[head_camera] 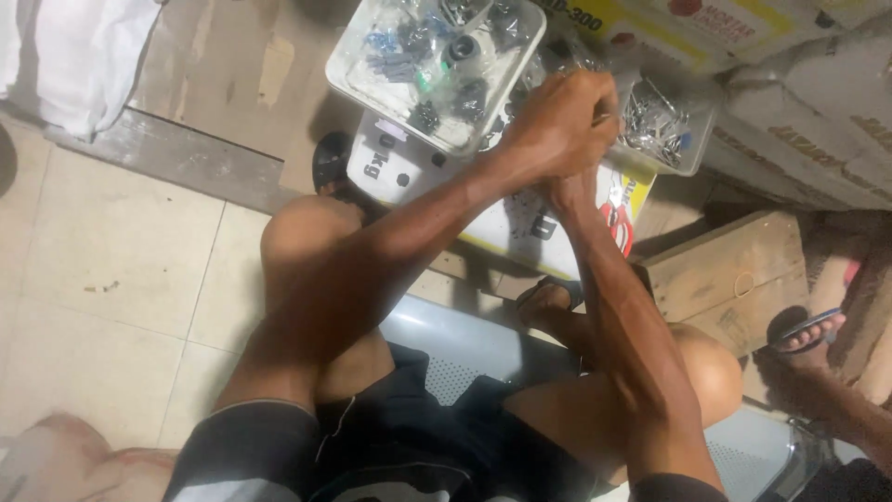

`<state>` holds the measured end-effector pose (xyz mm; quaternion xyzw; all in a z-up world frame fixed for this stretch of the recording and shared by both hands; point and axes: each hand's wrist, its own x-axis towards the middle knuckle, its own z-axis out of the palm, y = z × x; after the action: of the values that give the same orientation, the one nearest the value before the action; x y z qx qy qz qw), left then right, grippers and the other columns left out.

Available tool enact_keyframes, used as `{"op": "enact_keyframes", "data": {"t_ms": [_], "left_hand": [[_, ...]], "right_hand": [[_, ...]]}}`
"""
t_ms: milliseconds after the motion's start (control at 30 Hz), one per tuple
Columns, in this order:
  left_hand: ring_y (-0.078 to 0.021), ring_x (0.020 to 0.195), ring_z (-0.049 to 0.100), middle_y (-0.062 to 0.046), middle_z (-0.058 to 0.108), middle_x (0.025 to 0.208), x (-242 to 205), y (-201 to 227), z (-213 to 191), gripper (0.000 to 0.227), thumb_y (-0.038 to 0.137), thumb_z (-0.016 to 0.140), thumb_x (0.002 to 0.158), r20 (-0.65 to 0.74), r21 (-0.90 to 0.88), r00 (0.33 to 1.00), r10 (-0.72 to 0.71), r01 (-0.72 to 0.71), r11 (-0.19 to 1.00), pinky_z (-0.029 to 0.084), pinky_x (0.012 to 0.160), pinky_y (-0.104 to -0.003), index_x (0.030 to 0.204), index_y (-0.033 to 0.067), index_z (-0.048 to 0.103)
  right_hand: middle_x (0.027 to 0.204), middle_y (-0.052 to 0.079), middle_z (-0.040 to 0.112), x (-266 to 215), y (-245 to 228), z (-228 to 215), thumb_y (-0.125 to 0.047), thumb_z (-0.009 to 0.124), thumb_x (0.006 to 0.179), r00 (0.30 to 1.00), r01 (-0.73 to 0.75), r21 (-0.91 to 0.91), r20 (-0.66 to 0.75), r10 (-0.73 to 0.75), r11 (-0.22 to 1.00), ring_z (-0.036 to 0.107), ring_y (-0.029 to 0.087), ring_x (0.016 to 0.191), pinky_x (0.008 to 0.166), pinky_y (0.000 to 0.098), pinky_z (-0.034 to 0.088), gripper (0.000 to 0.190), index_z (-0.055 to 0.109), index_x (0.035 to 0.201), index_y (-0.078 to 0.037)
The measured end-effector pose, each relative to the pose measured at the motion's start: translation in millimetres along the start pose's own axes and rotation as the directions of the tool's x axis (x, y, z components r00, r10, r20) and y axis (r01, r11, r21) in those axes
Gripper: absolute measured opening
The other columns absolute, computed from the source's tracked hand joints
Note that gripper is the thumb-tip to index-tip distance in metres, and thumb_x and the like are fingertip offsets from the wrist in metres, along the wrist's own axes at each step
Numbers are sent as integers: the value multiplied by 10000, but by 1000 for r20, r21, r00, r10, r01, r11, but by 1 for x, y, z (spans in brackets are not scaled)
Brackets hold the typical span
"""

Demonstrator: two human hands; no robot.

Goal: The person sits on a low stool and sorts small metal hardware items from a plastic container into a clear plastic bag. They pick up individual pieces with both hands and place them into the bag repeatedly.

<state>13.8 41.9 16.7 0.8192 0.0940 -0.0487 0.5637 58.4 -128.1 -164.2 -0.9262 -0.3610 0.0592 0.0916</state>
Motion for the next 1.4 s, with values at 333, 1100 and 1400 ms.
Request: {"op": "enact_keyframes", "data": {"t_ms": [333, 1100, 1400], "left_hand": [[-107, 642, 724, -22, 781, 930, 0, 4, -3, 156, 48, 657, 890, -62, 31, 998, -2, 4, 1000, 626, 555, -249, 793, 171, 645], [-73, 584, 658, 46, 715, 707, 20, -8, 6, 137, 101, 641, 860, -139, -57, 986, 93, -102, 993, 622, 589, -249, 745, 172, 663], [-52, 519, 571, 37, 706, 720, 17, -20, 14, 180, 65, 628, 888, -51, -36, 998, 22, -24, 999, 525, 500, -221, 738, 162, 656]], "right_hand": [[623, 14, 492, -33, 18, -67, 154, 454, 929, 976, -218, 116, 43, 214, 969, 447, 162, 507, 440, 352, 430, 317, 499, 743, -98], [568, 71, 474, -6, -21, 6, 90, 496, 965, 996, -81, 246, -13, 87, 966, 403, 186, 416, 370, 335, 349, 211, 489, 830, -72], [615, 3, 513, -7, -26, -8, -38, 465, 1107, 984, -112, 338, -92, 152, 934, 400, 82, 415, 371, 217, 389, 164, 522, 975, -117]]}}
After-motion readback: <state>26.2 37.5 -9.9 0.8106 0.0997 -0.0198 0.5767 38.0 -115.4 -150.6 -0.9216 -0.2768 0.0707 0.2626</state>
